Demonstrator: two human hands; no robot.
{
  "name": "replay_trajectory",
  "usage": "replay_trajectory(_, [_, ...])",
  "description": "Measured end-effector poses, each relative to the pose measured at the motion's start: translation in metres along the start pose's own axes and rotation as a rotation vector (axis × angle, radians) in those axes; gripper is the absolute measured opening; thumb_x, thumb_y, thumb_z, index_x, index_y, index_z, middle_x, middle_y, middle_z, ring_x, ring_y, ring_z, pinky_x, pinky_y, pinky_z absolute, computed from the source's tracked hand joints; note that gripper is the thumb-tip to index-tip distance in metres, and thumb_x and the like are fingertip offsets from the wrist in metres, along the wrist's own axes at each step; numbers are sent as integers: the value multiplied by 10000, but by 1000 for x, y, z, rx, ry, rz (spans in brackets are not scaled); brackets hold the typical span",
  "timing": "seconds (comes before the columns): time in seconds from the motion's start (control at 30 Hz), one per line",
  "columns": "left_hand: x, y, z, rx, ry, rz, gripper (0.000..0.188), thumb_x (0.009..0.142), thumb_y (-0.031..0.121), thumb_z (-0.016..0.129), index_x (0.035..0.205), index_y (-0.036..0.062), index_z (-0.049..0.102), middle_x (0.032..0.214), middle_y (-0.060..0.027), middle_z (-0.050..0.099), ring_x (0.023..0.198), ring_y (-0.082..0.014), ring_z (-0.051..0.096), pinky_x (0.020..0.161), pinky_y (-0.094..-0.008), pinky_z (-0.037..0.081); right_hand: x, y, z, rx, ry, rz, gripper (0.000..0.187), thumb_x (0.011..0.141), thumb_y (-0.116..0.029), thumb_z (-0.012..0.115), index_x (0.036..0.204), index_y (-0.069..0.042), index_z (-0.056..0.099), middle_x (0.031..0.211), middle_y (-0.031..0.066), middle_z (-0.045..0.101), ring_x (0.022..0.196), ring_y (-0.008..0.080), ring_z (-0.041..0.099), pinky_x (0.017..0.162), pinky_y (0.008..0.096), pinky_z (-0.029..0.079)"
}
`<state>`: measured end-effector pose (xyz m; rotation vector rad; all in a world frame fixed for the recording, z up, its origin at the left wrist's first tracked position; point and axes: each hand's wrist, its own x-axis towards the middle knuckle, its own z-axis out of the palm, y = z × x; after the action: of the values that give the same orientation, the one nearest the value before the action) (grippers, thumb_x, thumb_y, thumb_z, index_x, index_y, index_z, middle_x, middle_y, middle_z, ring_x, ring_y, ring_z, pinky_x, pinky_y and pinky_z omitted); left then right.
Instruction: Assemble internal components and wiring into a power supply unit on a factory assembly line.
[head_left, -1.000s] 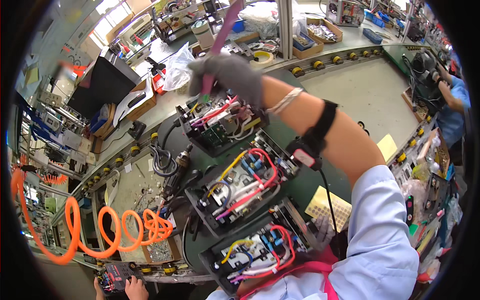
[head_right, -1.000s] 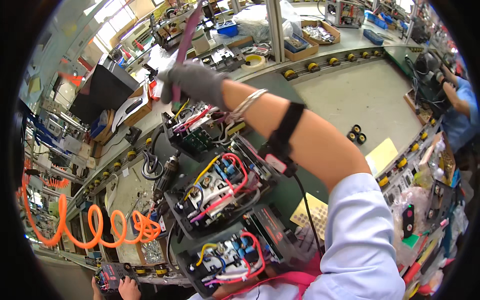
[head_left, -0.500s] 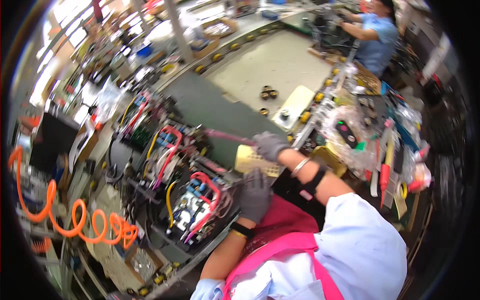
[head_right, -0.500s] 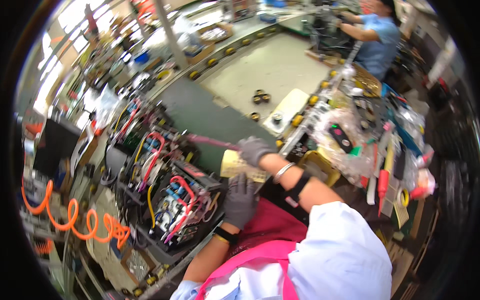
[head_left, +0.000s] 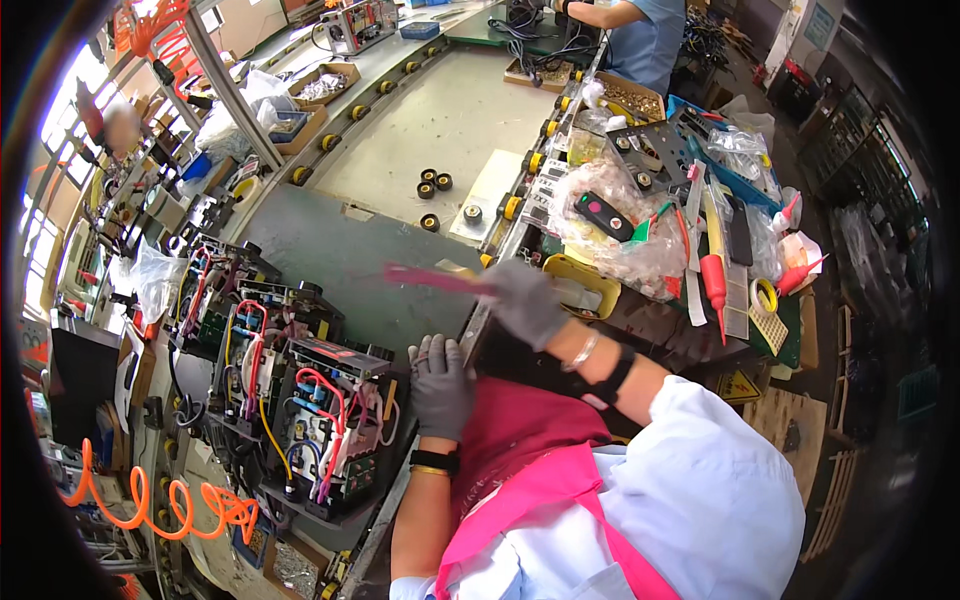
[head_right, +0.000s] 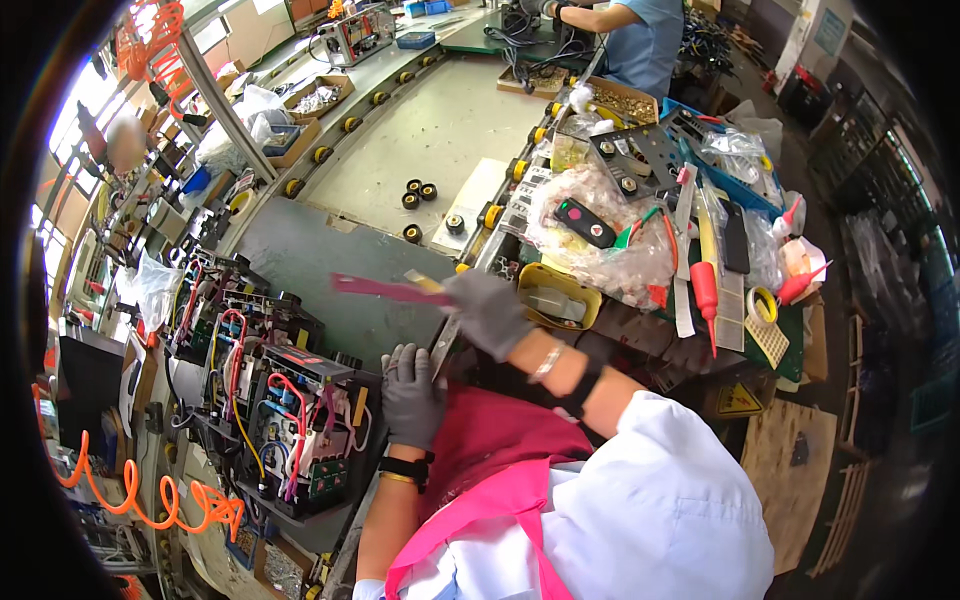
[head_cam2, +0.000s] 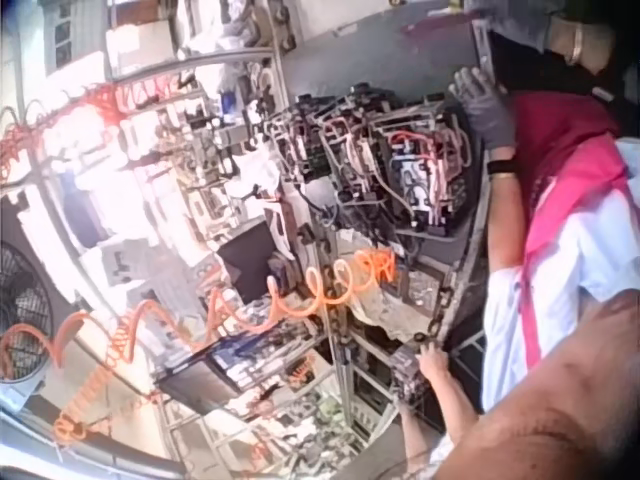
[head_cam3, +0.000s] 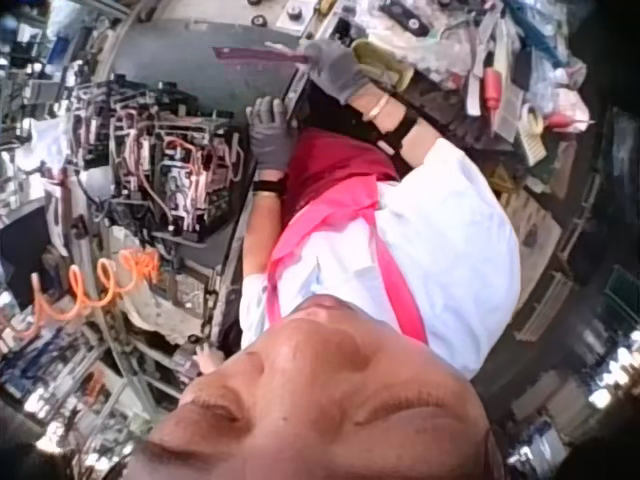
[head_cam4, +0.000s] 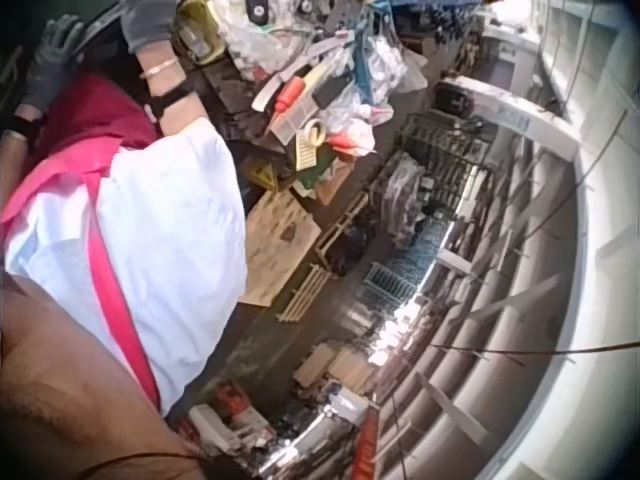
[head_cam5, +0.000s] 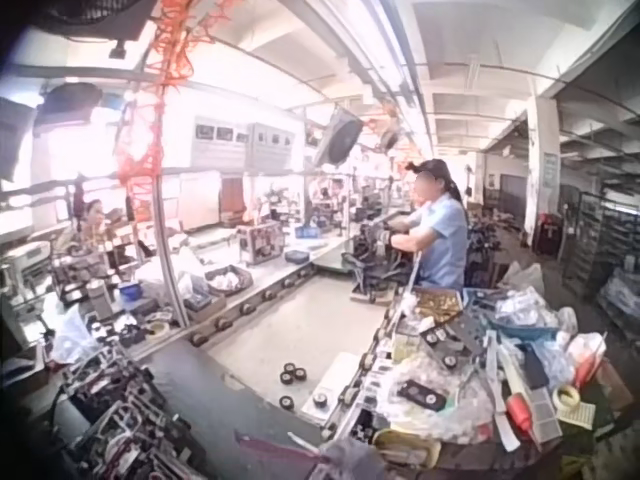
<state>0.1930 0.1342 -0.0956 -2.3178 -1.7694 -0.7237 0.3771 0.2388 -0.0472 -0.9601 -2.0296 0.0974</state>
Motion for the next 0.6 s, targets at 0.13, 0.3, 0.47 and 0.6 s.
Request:
replay_trajectory(0.13, [0, -1, 2, -6, -4, -7, 428, 827, 226, 665, 1164, -18, 569, 1232, -213, 594, 1197, -401, 556, 1102, -556, 377, -47, 56, -63, -283, -84, 148, 215, 794, -166, 708, 968, -144, 583, 819, 85, 621, 778, 316, 627, 694, 426, 522])
replay_trajectory(0.3, [0, 0, 4, 3, 13, -11, 422, 826, 216, 670, 1167, -12, 570, 1234, -210, 594, 1204, -394, 556, 1104, -556, 378, -92, 112, -57, -468, -581, 479, 180, 878, -214, 625, 1015, -97, 620, 872, 174, 673, 841, 384, 651, 723, 487, 503])
replay_trajectory(0.47, [0, -2, 4, 6, -2, 0, 524, 765, 212, 713, 1208, -15, 551, 1269, -214, 559, 1223, -413, 527, 1105, -567, 372, -97, 136, -19, -384, -869, 611, 268, 936, -245, 526, 1097, -76, 659, 962, 239, 683, 907, 424, 659, 788, 493, 517])
replay_trajectory(0.6, [-1, -2, 7, 9, 13, 5, 514, 773, 213, 709, 1207, -15, 551, 1267, -215, 563, 1215, -413, 534, 1103, -568, 374, -88, 146, -26, -180, -895, 708, 430, 972, -402, 502, 1126, -24, 637, 1032, 260, 677, 983, 452, 633, 832, 493, 495])
